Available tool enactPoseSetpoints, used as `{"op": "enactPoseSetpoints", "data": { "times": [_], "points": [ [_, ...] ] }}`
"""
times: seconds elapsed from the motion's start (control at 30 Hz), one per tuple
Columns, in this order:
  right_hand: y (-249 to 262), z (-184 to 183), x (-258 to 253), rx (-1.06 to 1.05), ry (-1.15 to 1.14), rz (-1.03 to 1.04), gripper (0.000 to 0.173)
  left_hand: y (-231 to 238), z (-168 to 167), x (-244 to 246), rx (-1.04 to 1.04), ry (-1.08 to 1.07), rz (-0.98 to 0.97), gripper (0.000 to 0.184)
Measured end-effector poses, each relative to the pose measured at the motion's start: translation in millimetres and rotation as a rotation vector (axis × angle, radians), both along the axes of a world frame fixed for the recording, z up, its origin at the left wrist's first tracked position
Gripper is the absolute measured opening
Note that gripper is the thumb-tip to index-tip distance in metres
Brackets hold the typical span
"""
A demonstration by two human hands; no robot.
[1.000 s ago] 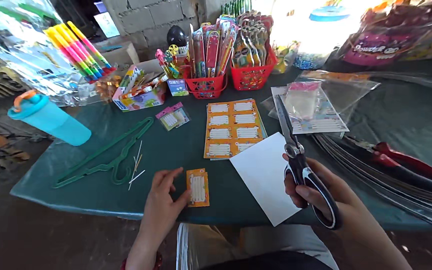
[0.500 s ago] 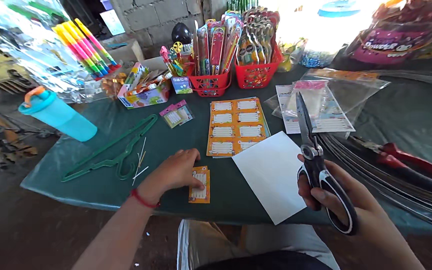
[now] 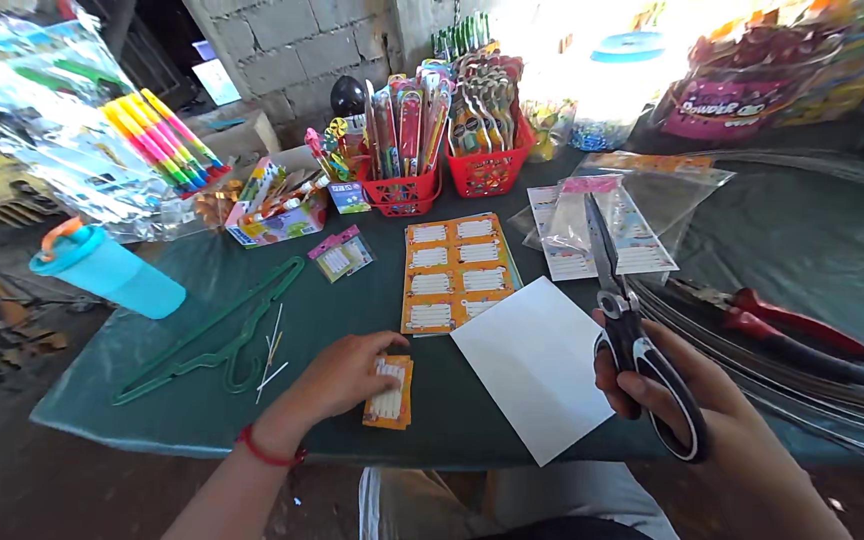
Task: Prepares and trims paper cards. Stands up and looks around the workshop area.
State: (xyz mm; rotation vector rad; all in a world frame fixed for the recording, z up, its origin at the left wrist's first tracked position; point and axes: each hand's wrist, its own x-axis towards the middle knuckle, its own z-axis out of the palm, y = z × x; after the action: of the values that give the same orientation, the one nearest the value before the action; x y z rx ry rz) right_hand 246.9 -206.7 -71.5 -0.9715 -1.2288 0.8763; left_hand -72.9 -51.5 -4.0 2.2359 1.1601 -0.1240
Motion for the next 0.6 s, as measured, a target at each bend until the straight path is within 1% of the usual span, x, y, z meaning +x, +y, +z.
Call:
{"op": "enactPoseSetpoints", "data": {
  "times": [0.03,0.07,0.13,0.2,0.27,0.33,0.4,0.53,0.57,0.6],
  "points": [
    [-0.4,0.8,0.3,-0.003,0.012,-0.01,0.058,1.9,-6.2,-6.4,0.03,-0.171,0.055,0.036],
    [-0.7,1.6,1.0,-0.002,0.023,-0.017,0.059,3.8,-12.6,-10.6,0.062,-0.353,0.138,0.028],
    [-1.6,2.4,3.4,-0.003,0.035,-0.029,0.061,8.2,-20.8,-11.5,0.067,-0.653,0.374,0.024],
    [-2.3,2.6,6.1,-0.002,0.033,-0.036,0.061,13.1,-25.3,-7.6,0.015,-0.818,0.613,0.022],
    [-3.1,2.4,9.0,0.011,0.023,-0.034,0.06,18.0,-33.7,-4.9,0.001,-0.852,0.743,0.022],
    [-4.5,1.9,11.1,0.024,0.022,-0.039,0.058,18.2,-43.0,-4.2,0.042,-0.801,0.764,0.025],
    [-6.8,1.6,12.5,0.022,0.031,-0.049,0.059,16.1,-51.9,-7.7,0.137,-0.75,0.753,0.038],
    [-9.9,-0.3,17.4,0.039,0.041,-0.056,0.059,10.6,-67.0,-26.6,0.441,-0.734,0.653,0.069],
    [-10.0,-1.4,19.2,0.044,0.041,-0.055,0.058,6.9,-67.7,-28.5,0.532,-0.729,0.587,0.074],
    [-10.2,-2.5,20.5,0.046,0.044,-0.056,0.058,1.9,-66.9,-26.9,0.634,-0.705,0.485,0.074]
  ]
}}
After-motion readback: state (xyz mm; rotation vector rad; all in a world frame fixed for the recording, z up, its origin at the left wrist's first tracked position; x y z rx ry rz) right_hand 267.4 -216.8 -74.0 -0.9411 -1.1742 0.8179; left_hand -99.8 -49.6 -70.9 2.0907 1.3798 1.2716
